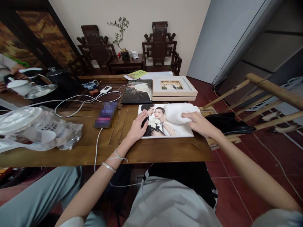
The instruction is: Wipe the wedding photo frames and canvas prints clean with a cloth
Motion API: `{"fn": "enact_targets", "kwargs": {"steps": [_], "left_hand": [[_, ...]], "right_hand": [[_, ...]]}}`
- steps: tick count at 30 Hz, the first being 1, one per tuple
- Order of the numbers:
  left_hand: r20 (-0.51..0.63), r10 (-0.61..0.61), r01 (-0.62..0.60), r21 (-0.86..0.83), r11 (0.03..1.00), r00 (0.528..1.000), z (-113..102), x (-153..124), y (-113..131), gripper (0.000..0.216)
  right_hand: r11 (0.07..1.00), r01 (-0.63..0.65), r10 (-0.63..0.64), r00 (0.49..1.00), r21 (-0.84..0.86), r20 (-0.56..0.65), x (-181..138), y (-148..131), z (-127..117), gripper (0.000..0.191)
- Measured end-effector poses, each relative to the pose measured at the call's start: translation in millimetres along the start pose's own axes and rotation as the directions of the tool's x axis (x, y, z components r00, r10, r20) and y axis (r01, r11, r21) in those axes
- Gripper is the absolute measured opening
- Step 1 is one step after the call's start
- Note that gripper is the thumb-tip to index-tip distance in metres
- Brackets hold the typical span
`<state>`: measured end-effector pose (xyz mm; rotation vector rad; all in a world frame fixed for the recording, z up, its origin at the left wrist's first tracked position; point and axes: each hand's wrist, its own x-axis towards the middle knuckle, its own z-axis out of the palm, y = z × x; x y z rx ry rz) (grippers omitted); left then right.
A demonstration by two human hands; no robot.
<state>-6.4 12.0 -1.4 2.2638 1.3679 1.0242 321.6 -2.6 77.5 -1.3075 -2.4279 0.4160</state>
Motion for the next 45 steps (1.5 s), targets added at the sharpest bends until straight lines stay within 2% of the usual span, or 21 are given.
{"fn": "enact_targets", "kwargs": {"steps": [5,8,12,18,21,24,28,33,36,38,41,45], "left_hand": [[-0.006,-0.006,0.006,0.011,1.0,1.0,1,-1,1,0.047],[-0.01,-0.003,0.003,0.008,1.0,1.0,1,0,0,0.047],[-0.009,0.0,0.0,0.004,1.0,1.0,1,0,-1,0.046],[0.014,0.004,-0.004,0.036,0.999,1.0,-3,0,2,0.047],[0.021,0.014,-0.015,0.037,0.999,1.0,-3,0,1,0.048],[0.017,0.019,-0.02,0.037,0.999,1.0,-3,0,-1,0.047],[0.01,0.023,-0.023,0.036,0.999,1.0,-2,0,-2,0.046],[0.001,0.027,-0.027,0.032,0.999,1.0,-1,0,-2,0.046],[0.001,0.024,-0.024,0.036,0.999,1.0,0,0,-2,0.046],[0.004,0.024,-0.025,0.038,0.999,1.0,0,0,-2,0.046],[0.0,0.023,-0.023,0.041,0.999,1.0,0,0,-1,0.047],[-0.004,0.023,-0.023,0.041,0.999,1.0,-1,0,-1,0.046]], "right_hand": [[0.995,0.089,-0.084,0.993,-0.047,0.086,-73,-38,5,0.039],[0.994,0.089,-0.082,0.991,-0.063,0.109,-83,-45,2,0.042],[0.992,0.117,-0.113,0.99,-0.041,0.08,-53,-26,0,0.038],[1.0,0.007,-0.008,0.999,-0.027,-0.035,33,19,-5,0.046],[1.0,0.008,-0.009,1.0,-0.029,-0.021,69,28,-10,0.047],[0.999,0.031,-0.031,1.0,-0.017,-0.003,83,29,-13,0.045],[0.999,0.049,-0.049,0.999,-0.007,-0.005,56,18,-8,0.042],[0.992,0.126,-0.125,0.992,0.0,0.027,-24,-19,0,0.03],[0.987,0.163,-0.163,0.984,0.005,0.068,-65,-45,2,0.035],[0.985,0.174,-0.174,0.981,0.003,0.087,-79,-57,3,0.04],[0.983,0.183,-0.181,0.98,-0.018,0.082,-74,-59,4,0.038],[0.987,0.163,-0.163,0.984,0.006,0.067,-25,-38,2,0.03]]}}
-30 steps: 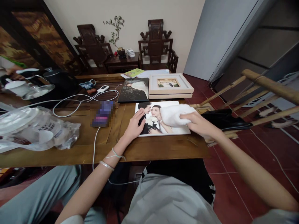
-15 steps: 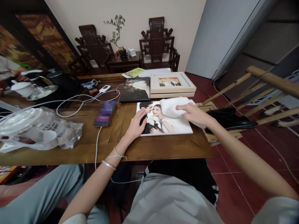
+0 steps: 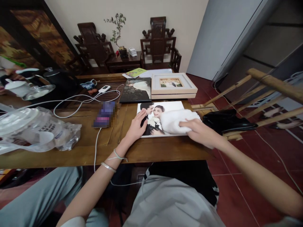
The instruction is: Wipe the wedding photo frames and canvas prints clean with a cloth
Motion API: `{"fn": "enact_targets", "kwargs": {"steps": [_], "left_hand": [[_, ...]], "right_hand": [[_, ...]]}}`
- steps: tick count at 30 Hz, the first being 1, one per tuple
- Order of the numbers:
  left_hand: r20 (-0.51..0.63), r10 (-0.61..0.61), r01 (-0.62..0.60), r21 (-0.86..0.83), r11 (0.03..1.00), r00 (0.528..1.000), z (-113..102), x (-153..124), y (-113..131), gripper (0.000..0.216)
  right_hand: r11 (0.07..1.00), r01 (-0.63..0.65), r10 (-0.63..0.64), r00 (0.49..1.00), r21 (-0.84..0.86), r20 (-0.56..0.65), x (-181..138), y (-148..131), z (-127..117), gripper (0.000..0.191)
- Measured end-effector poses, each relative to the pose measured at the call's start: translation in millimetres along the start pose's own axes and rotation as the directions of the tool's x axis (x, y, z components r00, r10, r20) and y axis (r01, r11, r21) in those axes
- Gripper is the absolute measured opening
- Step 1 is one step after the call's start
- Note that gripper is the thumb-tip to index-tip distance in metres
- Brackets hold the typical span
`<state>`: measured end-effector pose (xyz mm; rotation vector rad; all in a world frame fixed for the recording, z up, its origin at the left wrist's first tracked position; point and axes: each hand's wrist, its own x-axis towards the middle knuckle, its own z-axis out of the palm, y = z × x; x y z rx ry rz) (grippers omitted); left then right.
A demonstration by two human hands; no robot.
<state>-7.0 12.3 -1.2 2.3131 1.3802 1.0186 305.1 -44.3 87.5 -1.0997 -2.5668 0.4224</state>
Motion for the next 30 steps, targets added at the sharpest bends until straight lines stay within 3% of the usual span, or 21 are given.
{"fn": "enact_targets", "kwargs": {"steps": [6,9,13,20,23,26,30], "left_hand": [[0.014,0.007,-0.007,-0.011,1.0,1.0,-3,0,0,0.046],[0.02,0.004,-0.003,-0.014,1.0,1.0,-3,0,-1,0.046],[0.024,0.004,-0.004,-0.012,1.0,1.0,-3,0,0,0.047],[-0.004,-0.004,0.004,-0.006,1.0,1.0,1,0,-1,0.046],[-0.009,-0.003,0.003,-0.017,1.0,1.0,2,0,-1,0.046],[-0.013,-0.005,0.005,-0.016,1.0,1.0,3,0,-1,0.046],[-0.007,-0.004,0.004,-0.009,1.0,1.0,2,0,-1,0.045]], "right_hand": [[0.993,-0.104,0.108,0.992,0.061,-0.068,91,54,-9,0.044],[0.99,-0.121,0.126,0.989,0.066,-0.077,114,64,-9,0.047],[0.993,-0.094,0.101,0.991,0.078,-0.09,95,50,-2,0.048],[0.999,0.014,-0.015,0.999,0.039,0.029,-1,-20,9,0.043],[0.998,0.043,-0.044,0.998,0.041,0.043,-25,-41,12,0.045],[0.999,0.039,-0.042,0.997,0.034,0.065,-20,-43,11,0.044],[0.999,-0.014,0.011,0.998,0.048,0.061,23,-23,6,0.037]]}}
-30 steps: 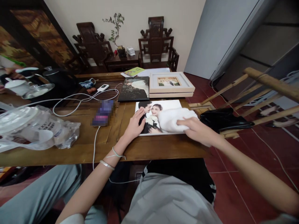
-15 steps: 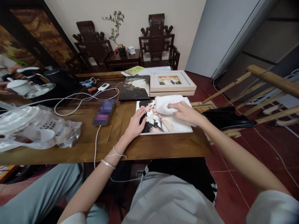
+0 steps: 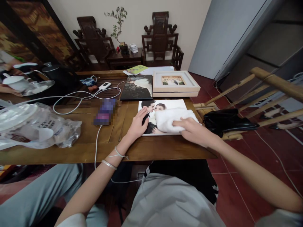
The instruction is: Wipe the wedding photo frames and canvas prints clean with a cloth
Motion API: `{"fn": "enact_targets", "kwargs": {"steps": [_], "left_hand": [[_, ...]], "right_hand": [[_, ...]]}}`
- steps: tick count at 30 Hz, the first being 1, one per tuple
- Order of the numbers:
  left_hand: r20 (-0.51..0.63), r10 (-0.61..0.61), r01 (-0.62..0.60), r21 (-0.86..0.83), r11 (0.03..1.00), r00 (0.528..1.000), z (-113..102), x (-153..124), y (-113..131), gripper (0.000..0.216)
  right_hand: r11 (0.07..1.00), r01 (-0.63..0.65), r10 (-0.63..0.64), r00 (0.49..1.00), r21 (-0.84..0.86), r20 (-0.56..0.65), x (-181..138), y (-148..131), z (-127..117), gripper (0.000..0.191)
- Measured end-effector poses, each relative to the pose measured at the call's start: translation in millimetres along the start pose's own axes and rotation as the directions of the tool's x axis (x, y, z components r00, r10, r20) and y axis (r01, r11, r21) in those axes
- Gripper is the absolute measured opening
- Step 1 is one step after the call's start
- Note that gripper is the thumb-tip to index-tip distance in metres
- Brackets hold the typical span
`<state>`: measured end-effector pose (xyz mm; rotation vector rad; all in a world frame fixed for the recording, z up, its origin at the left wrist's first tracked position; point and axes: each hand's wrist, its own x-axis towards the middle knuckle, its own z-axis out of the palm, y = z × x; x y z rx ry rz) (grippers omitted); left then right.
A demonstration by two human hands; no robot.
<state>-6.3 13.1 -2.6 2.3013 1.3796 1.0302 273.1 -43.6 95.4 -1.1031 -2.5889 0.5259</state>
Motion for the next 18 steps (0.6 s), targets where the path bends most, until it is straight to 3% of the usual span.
{"fn": "enact_targets", "kwargs": {"steps": [6,10,13,18], "left_hand": [[0.018,0.002,-0.002,0.002,1.0,1.0,-3,0,1,0.047],[0.025,0.013,-0.013,-0.008,1.0,1.0,-4,0,1,0.047],[0.031,0.009,-0.009,-0.013,1.0,0.999,-3,0,0,0.047],[0.019,0.006,-0.006,-0.015,1.0,1.0,-1,0,-1,0.047]], "right_hand": [[0.999,-0.001,0.004,0.996,0.035,-0.092,89,43,-14,0.038],[0.998,-0.044,0.048,0.993,0.042,-0.109,117,52,-17,0.04],[0.997,-0.054,0.061,0.992,0.062,-0.114,105,42,-12,0.037],[0.999,-0.023,0.024,0.999,0.025,-0.044,42,5,9,0.036]]}}
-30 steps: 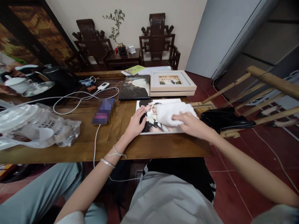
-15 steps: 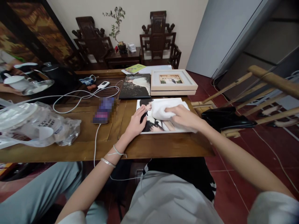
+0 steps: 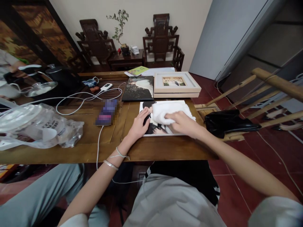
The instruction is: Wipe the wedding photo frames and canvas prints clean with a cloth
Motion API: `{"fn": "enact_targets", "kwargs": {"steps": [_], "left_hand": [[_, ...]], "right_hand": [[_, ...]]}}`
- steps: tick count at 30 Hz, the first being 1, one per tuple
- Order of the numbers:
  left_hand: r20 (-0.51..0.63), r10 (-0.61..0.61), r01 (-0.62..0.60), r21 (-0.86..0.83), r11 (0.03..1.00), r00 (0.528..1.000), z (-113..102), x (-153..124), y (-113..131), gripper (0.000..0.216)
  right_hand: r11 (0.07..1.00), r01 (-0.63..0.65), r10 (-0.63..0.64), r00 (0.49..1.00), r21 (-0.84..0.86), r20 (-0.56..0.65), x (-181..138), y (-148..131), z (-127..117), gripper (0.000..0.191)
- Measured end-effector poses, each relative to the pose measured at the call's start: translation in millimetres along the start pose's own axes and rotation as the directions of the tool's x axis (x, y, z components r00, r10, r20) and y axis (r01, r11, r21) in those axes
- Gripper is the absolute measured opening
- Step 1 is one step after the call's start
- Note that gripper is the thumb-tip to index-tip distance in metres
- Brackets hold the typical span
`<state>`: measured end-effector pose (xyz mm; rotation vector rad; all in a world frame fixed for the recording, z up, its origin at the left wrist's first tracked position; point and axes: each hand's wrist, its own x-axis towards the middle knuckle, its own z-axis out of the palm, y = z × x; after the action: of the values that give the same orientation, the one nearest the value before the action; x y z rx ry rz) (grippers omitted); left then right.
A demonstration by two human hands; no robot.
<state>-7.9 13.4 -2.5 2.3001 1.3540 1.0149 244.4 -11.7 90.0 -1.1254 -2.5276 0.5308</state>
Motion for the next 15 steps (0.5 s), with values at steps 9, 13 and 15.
{"fn": "enact_targets", "kwargs": {"steps": [9,13,15], "left_hand": [[0.003,-0.018,0.018,0.008,1.0,1.0,0,0,2,0.048],[0.009,-0.014,0.014,0.0,1.0,1.0,-1,0,1,0.049],[0.008,-0.014,0.014,-0.001,1.0,1.0,-1,1,0,0.049]], "right_hand": [[0.994,0.079,-0.073,0.994,-0.072,0.077,-58,-33,6,0.049],[0.999,0.033,-0.034,0.998,0.01,0.055,-15,-12,-1,0.041],[0.999,0.01,-0.011,0.999,0.046,0.033,14,0,-6,0.036]]}}
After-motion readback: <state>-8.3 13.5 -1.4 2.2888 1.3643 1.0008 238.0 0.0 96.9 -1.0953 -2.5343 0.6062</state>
